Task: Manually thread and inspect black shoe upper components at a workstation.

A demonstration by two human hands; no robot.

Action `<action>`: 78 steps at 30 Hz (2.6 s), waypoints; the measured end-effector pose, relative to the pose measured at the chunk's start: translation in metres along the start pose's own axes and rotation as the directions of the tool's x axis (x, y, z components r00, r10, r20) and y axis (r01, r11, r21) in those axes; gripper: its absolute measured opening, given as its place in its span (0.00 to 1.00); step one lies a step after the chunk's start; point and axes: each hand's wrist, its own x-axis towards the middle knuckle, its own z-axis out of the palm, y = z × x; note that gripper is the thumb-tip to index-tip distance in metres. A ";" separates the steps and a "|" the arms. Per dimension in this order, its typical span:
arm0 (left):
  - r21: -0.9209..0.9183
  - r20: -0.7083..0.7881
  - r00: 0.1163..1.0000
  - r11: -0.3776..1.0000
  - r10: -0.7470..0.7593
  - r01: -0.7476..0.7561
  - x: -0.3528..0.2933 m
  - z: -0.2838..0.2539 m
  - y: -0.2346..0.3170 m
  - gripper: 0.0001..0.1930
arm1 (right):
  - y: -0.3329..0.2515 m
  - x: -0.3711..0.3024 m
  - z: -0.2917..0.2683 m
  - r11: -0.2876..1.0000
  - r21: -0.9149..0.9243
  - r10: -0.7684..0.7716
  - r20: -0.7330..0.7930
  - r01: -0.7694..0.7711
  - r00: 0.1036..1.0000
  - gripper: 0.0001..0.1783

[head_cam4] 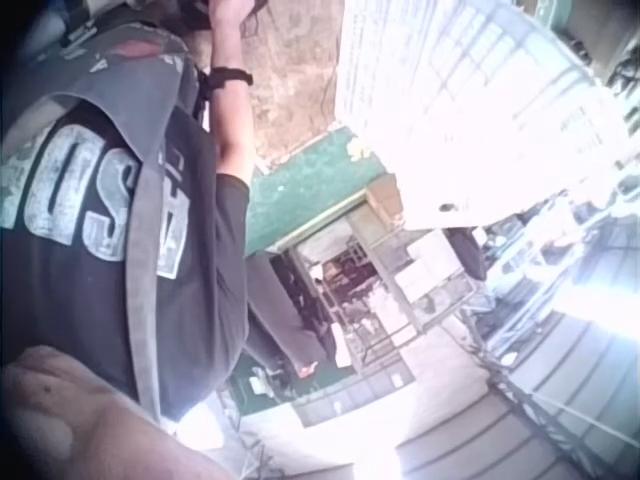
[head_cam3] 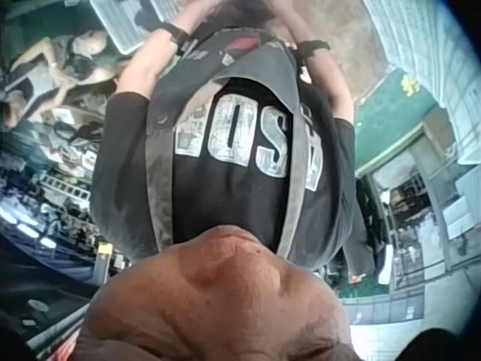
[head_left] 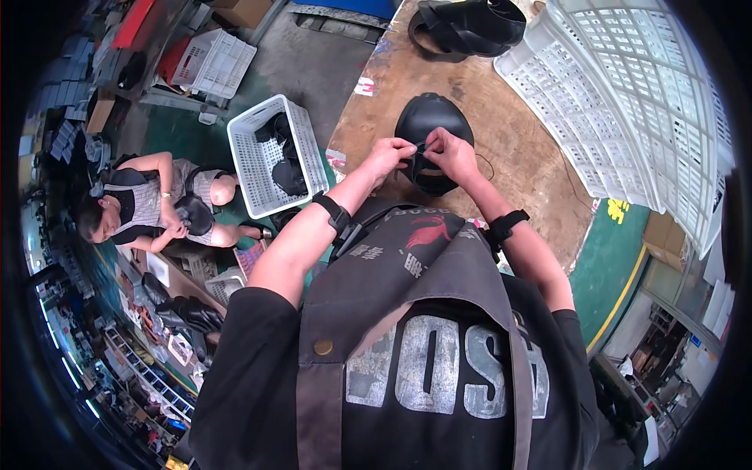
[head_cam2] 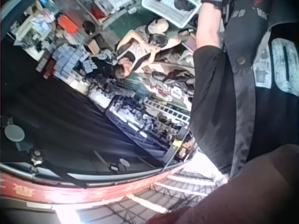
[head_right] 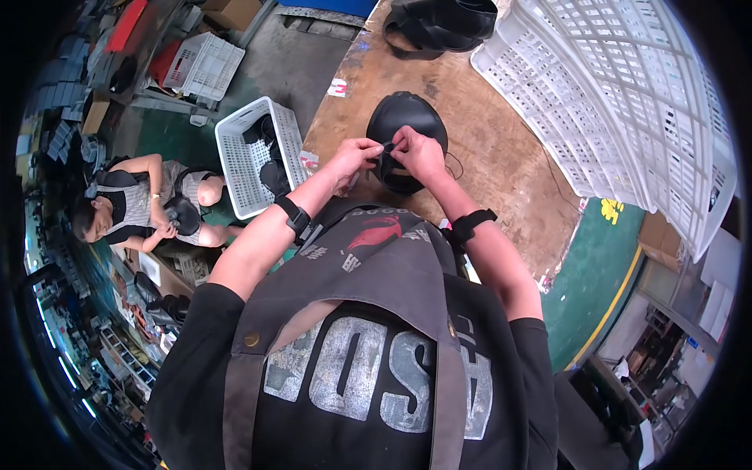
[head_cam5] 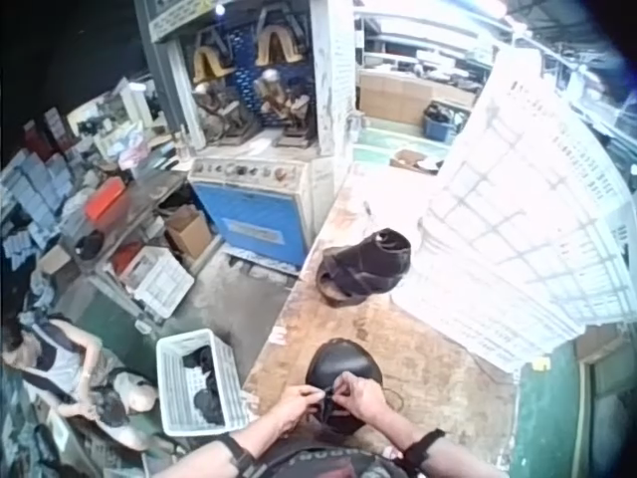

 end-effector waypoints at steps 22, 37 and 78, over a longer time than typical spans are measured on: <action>0.110 0.018 0.991 0.985 0.134 -0.135 0.007 0.007 -0.014 0.07 | 0.001 0.002 0.008 0.992 0.008 0.123 -0.008 -0.123 0.992 0.15; -0.083 -0.118 0.988 0.993 -0.098 0.088 -0.007 -0.051 -0.023 0.07 | 0.041 -0.050 -0.051 0.943 0.269 0.165 0.128 -0.194 0.978 0.48; 0.112 -0.048 0.730 0.730 0.682 -0.674 -0.050 0.009 0.133 0.12 | -0.032 -0.002 -0.032 0.586 0.809 0.069 0.002 -0.042 0.998 0.20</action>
